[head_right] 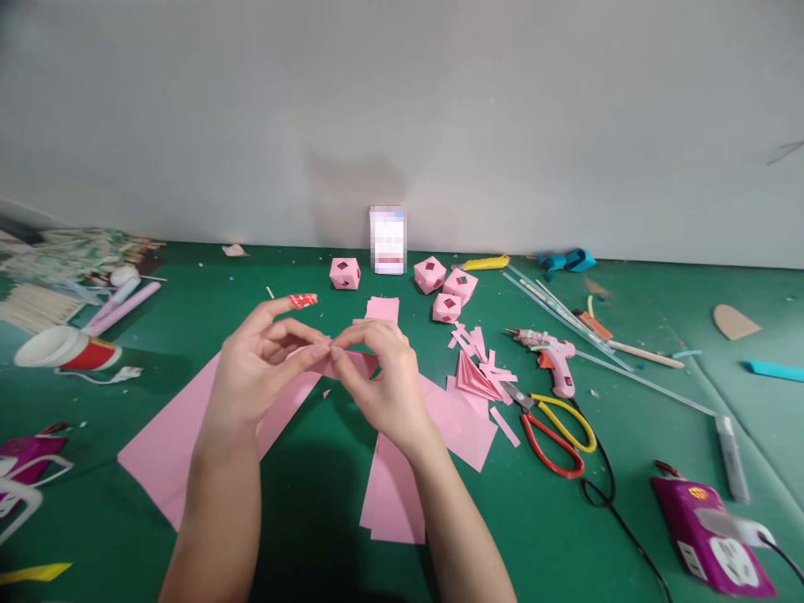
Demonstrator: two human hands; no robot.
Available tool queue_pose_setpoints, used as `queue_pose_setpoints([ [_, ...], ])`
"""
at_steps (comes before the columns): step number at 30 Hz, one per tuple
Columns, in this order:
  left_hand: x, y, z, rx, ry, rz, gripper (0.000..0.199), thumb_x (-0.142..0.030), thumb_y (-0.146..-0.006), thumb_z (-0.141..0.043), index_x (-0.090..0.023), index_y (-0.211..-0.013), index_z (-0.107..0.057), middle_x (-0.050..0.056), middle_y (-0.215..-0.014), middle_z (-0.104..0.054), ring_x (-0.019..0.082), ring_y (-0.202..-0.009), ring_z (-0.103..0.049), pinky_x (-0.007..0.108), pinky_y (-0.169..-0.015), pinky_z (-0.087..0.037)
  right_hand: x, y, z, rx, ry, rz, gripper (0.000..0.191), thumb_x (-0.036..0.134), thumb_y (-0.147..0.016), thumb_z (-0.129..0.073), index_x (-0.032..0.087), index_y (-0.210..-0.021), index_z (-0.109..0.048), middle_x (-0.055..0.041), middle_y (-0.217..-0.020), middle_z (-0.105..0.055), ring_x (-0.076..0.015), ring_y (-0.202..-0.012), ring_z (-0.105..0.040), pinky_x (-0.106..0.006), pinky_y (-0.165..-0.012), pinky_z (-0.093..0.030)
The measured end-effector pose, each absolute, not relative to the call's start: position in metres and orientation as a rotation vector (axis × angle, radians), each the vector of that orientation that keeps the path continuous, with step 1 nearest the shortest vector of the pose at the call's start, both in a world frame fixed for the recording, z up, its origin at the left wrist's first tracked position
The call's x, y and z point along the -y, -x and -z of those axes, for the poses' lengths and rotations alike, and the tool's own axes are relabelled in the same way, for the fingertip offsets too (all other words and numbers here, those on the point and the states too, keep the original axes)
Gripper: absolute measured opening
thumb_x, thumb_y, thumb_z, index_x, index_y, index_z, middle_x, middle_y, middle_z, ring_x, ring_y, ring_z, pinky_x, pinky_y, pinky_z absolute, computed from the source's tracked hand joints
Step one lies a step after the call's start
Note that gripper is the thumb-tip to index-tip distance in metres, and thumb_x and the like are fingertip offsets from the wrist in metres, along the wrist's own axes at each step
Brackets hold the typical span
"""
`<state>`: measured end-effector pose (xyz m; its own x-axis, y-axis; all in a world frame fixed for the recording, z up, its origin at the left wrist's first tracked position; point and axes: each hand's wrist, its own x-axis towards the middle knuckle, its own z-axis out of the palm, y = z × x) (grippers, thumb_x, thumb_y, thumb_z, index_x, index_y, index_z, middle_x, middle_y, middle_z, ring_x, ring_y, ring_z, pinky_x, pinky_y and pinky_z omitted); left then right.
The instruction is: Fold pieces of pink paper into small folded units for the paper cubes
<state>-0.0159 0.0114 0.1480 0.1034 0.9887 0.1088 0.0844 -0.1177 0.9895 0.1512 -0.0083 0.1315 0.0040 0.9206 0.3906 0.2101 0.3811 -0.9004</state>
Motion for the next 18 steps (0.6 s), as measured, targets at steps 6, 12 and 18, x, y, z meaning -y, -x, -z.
queue_pose_setpoints([
  [6, -0.01, 0.016, -0.148, -1.161, -1.45, -1.276, 0.048, -0.021, -0.077, -0.086, -0.024, -0.117, -0.062, -0.002, -0.08, -0.076, 0.019, -0.081, -0.076, 0.032, -0.082, -0.062, 0.008, -0.157, -0.132, 1.454, 1.133, -0.798, 0.01, 0.016, -0.086, -0.067, 0.026, -0.084, -0.066, -0.001, -0.091, -0.074, -0.024, -0.108, -0.066, -0.042, -0.099, -0.049],
  [12, -0.012, 0.018, -0.152, -1.212, -1.434, -1.442, 0.045, -0.021, -0.076, -0.087, -0.022, -0.114, -0.063, -0.002, -0.078, -0.076, 0.018, -0.079, -0.076, 0.027, -0.075, -0.062, 0.006, -0.168, -0.131, 1.427, 1.2, -0.803, 0.01, 0.016, -0.084, -0.065, 0.025, -0.082, -0.066, -0.0011, -0.092, -0.073, -0.0247, -0.112, -0.066, -0.04, -0.1, -0.048],
  [18, -0.015, 0.02, -0.152, -1.224, -1.387, -1.517, 0.039, -0.019, -0.074, -0.087, -0.023, -0.108, -0.067, -0.003, -0.077, -0.075, 0.016, -0.077, -0.075, 0.026, -0.074, -0.062, 0.003, -0.176, -0.126, 1.386, 1.272, -0.765, 0.009, 0.017, -0.084, -0.064, 0.025, -0.086, -0.068, -0.0019, -0.097, -0.074, -0.0242, -0.11, -0.067, -0.039, -0.098, -0.049],
])
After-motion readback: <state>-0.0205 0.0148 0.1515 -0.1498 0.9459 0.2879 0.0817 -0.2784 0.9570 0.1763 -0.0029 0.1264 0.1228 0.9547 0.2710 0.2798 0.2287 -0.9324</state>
